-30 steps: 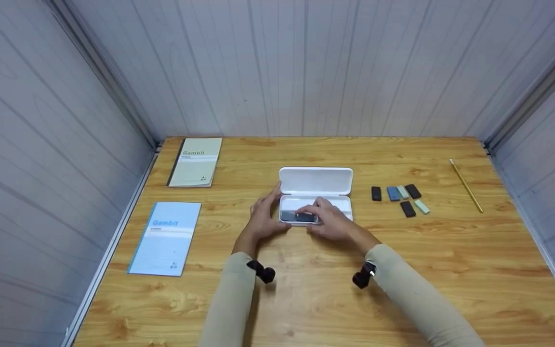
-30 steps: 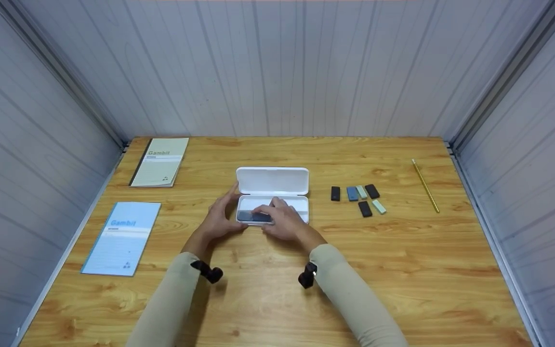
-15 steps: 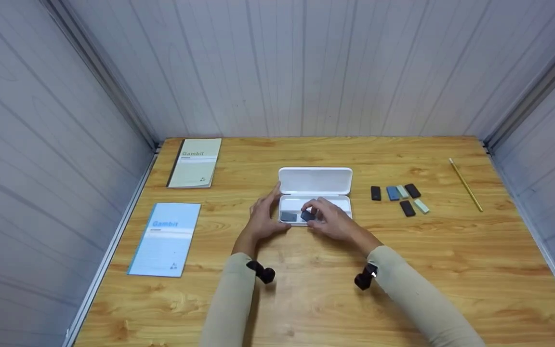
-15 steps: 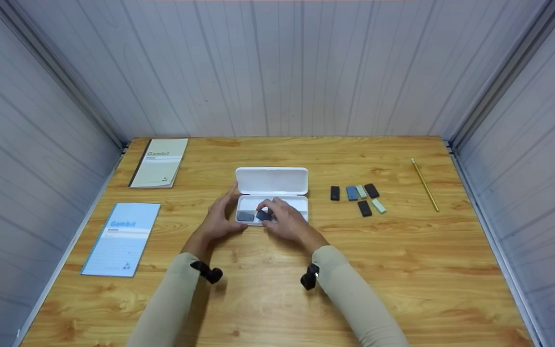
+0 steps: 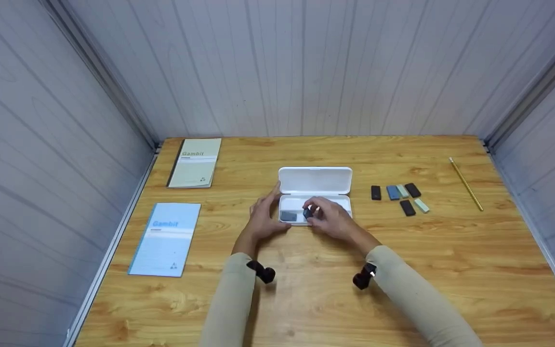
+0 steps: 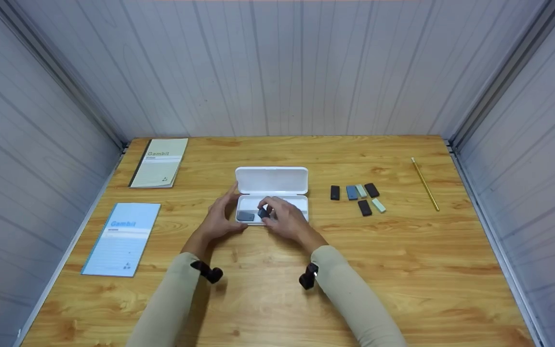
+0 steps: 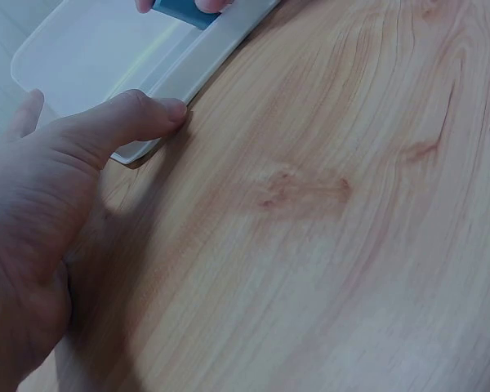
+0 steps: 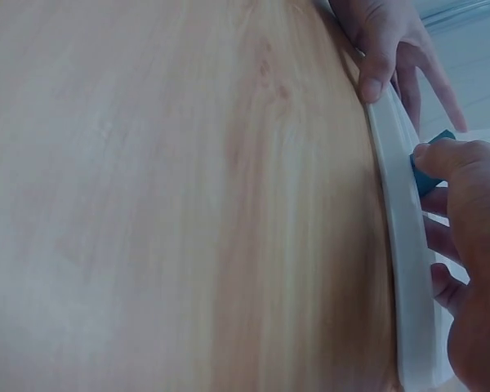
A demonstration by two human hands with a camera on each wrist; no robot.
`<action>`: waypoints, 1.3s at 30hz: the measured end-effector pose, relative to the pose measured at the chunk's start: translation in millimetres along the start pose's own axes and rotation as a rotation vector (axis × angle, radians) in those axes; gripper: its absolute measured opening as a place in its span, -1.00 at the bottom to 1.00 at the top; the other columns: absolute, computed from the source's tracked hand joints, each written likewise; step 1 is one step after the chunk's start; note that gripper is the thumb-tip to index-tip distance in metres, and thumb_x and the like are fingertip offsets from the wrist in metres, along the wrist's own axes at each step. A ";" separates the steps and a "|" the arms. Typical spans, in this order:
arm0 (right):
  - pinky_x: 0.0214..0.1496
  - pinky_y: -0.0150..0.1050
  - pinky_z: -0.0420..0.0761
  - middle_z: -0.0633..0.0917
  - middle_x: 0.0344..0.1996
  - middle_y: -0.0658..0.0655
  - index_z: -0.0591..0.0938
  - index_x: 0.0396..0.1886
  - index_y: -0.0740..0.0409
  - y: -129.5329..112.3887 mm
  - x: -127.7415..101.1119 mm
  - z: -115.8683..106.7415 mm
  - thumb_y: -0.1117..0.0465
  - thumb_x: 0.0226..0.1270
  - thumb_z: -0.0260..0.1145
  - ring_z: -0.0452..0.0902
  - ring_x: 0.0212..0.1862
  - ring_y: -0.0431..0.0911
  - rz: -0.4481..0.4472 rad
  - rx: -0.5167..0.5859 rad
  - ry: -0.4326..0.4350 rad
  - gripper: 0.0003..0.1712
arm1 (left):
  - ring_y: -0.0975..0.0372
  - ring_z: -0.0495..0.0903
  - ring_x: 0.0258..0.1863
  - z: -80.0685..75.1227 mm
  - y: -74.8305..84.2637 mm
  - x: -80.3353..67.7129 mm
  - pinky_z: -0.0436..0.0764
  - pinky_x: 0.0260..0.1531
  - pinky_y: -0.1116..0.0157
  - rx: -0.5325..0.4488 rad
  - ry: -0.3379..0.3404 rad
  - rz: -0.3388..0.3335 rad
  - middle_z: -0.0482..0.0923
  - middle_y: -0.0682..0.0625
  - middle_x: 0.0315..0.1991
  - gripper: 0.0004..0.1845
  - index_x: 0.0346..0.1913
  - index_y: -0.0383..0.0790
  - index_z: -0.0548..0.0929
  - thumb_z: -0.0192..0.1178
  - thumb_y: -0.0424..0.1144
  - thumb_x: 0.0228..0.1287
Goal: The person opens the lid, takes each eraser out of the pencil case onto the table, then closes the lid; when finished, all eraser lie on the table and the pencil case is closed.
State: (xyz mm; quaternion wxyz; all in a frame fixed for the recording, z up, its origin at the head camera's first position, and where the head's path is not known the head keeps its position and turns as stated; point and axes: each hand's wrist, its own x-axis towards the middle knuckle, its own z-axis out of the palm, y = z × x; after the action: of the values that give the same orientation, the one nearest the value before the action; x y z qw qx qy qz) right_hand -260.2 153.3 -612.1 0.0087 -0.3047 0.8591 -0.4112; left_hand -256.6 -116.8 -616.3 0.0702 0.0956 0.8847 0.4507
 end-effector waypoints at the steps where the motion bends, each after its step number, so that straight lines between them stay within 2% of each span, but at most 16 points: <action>1: -0.01 -0.22 0.69 0.79 -0.03 0.15 0.70 0.18 0.06 -4.3 0.4 -2.2 0.28 0.51 0.48 0.72 -0.10 -0.06 0.004 0.001 -0.001 -0.68 | -0.10 0.29 0.70 -0.1 0.2 -0.1 0.06 0.73 -0.18 -0.004 -0.003 -0.006 0.51 -0.03 0.69 0.39 0.88 0.20 0.04 0.74 -0.21 0.10; 4: -0.04 -0.24 0.66 0.82 -0.03 0.22 0.73 0.20 0.12 -20.4 1.5 -9.2 0.31 0.54 0.47 0.72 -0.14 0.03 0.023 -0.004 -0.011 -0.70 | -0.10 0.27 0.72 0.2 -0.1 -0.4 0.02 0.76 -0.18 -0.005 -0.006 -0.015 0.50 0.00 0.70 0.38 0.88 0.23 0.03 0.74 -0.21 0.12; 9: -0.08 -0.33 0.61 0.82 -0.03 0.23 0.76 0.22 0.14 -29.2 0.6 -11.9 0.32 0.54 0.47 0.72 -0.18 0.05 0.024 -0.054 -0.003 -0.68 | -0.13 0.30 0.70 1.6 -3.8 1.0 0.01 0.74 -0.19 -0.020 0.009 0.007 0.54 -0.05 0.67 0.39 0.88 0.19 0.05 0.73 -0.22 0.07; 16: -0.13 -0.36 0.54 0.81 -0.06 0.21 0.80 0.25 0.11 -29.0 -6.4 -16.1 0.30 0.49 0.50 0.66 -0.20 0.03 0.005 -0.088 0.019 -0.62 | -0.16 0.30 0.70 2.1 -7.2 2.9 0.01 0.74 -0.20 -0.029 0.011 0.024 0.54 -0.06 0.67 0.40 0.88 0.21 0.04 0.71 -0.21 0.06; 24: -0.15 -0.38 0.48 0.80 -0.10 0.18 0.83 0.23 0.09 -26.5 -16.1 -25.2 0.25 0.46 0.55 0.62 -0.19 -0.03 0.028 -0.096 0.024 -0.62 | -0.16 0.24 0.73 -0.5 -2.1 1.2 -0.02 0.75 -0.19 -0.028 -0.012 -0.014 0.49 -0.02 0.71 0.40 0.88 0.25 0.02 0.72 -0.22 0.08; 32: -0.14 -0.40 0.49 0.81 -0.13 0.17 0.83 0.17 0.13 -20.9 -26.6 -37.4 0.27 0.42 0.58 0.62 -0.15 -0.07 0.056 -0.090 0.015 -0.65 | -0.17 0.29 0.69 3.0 -9.8 3.0 -0.02 0.73 -0.21 -0.048 0.017 0.023 0.52 -0.05 0.69 0.40 0.87 0.17 0.07 0.73 -0.20 0.02; 39: -0.20 -0.42 0.47 0.80 -0.21 0.17 0.83 0.10 0.15 -13.0 -35.9 -50.1 0.28 0.36 0.61 0.61 -0.25 -0.06 0.040 -0.108 0.041 -0.67 | -0.16 0.27 0.71 0.1 -3.0 0.0 -0.01 0.73 -0.25 -0.032 0.006 0.026 0.48 -0.05 0.71 0.39 0.88 0.15 0.05 0.70 -0.19 0.05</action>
State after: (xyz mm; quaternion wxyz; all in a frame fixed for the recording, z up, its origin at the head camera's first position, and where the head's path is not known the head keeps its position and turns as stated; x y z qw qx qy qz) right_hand -237.6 201.3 -578.2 -0.0173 -0.2788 0.8860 -0.3701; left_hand -256.8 -118.4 -618.8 0.0632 0.1047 0.8764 0.4658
